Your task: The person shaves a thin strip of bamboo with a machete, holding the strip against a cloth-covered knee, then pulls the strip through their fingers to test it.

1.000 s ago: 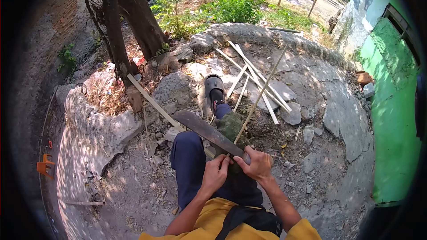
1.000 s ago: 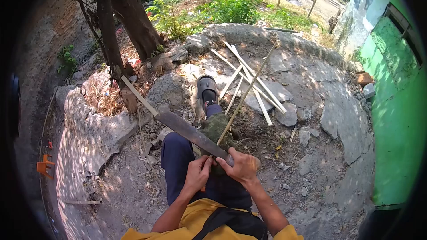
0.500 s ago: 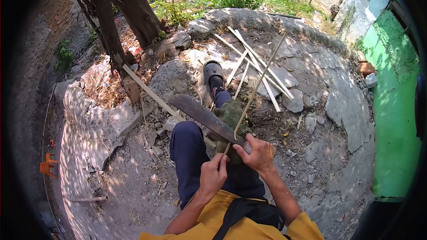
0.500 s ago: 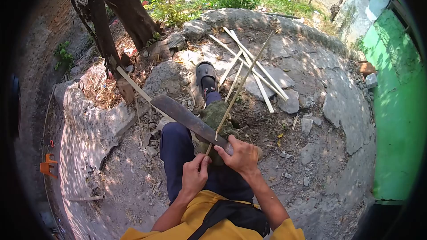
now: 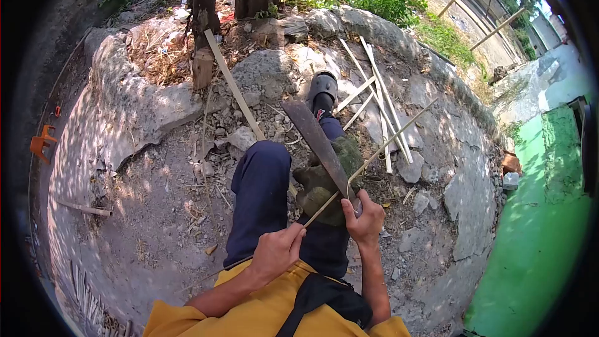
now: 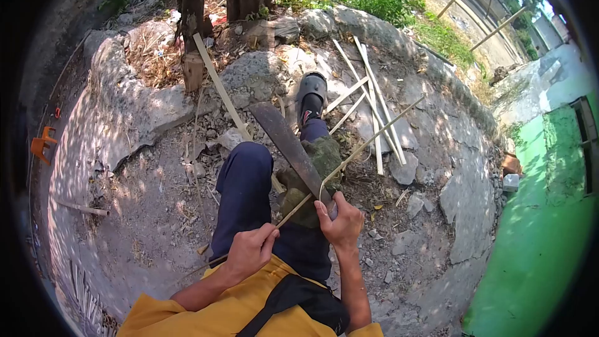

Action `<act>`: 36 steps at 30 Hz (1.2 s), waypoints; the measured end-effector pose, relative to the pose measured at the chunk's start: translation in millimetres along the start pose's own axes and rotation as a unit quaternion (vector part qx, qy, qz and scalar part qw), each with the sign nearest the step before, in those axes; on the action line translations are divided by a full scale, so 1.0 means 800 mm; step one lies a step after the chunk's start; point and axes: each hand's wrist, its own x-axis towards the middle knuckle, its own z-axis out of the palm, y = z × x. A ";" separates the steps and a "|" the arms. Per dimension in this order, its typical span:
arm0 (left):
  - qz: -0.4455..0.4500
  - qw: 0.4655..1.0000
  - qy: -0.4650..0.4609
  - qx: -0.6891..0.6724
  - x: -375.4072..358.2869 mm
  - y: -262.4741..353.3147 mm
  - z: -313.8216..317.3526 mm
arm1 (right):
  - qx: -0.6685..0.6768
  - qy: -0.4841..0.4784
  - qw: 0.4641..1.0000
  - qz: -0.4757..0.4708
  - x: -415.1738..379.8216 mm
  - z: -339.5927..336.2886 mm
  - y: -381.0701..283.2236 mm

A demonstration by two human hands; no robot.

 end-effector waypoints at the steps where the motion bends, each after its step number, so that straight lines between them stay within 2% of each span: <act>1: 0.010 1.000 -0.002 0.009 -0.003 -0.002 -0.001 | -0.005 0.008 1.000 -0.004 -0.001 0.002 0.001; 3: 0.003 1.000 -0.004 0.020 -0.009 0.000 -0.007 | -0.015 0.010 1.000 -0.014 -0.001 0.003 -0.001; 5: -0.004 1.000 -0.007 0.030 -0.020 0.002 -0.013 | 0.017 0.014 0.999 0.035 0.001 0.001 -0.005; 6: -0.001 0.999 -0.008 0.042 -0.030 0.001 -0.016 | 0.013 0.007 0.999 0.030 0.001 0.002 -0.003; 8: -0.007 0.999 -0.007 0.049 -0.045 0.001 -0.024 | 0.048 0.053 0.997 0.010 0.001 0.006 0.003; 14: -0.027 0.998 -0.025 0.049 -0.059 -0.003 -0.030 | 0.019 0.009 1.000 0.020 -0.005 0.004 -0.002; 16: -0.063 0.996 -0.049 0.028 -0.048 -0.006 -0.038 | 0.041 0.055 0.998 -0.005 -0.004 0.008 -0.001; 19: -0.125 0.977 -0.147 -0.092 -0.017 -0.006 -0.060 | 0.048 0.068 0.996 -0.011 -0.004 0.014 0.020; 20: -0.126 0.977 -0.144 -0.094 -0.010 -0.008 -0.056 | 0.056 0.079 0.995 -0.023 -0.005 0.015 0.024; 22: -0.125 0.967 -0.094 -0.200 0.007 -0.016 -0.041 | 0.058 0.064 0.996 -0.022 -0.008 0.015 0.026; 24: -0.127 0.955 -0.101 -0.247 0.025 -0.018 -0.030 | 0.053 0.056 0.997 -0.020 -0.010 0.013 0.031; 26: -0.200 0.887 -0.208 -0.361 0.040 -0.018 -0.023 | 0.026 0.065 0.997 -0.040 -0.011 0.015 0.038; 28: -0.226 0.884 -0.185 -0.364 0.042 -0.015 -0.013 | 0.025 0.071 0.996 -0.037 -0.015 0.016 0.041; 30: -0.117 0.940 -0.064 -0.313 0.035 -0.021 0.001 | 0.015 0.068 0.997 -0.021 -0.019 0.014 0.043; 31: -0.106 0.944 -0.034 -0.310 0.032 -0.022 0.006 | 0.024 0.068 0.997 -0.019 -0.022 0.015 0.050; 36: -0.120 0.940 -0.032 -0.317 0.031 -0.023 0.001 | 0.028 0.096 0.994 -0.049 -0.029 0.021 0.058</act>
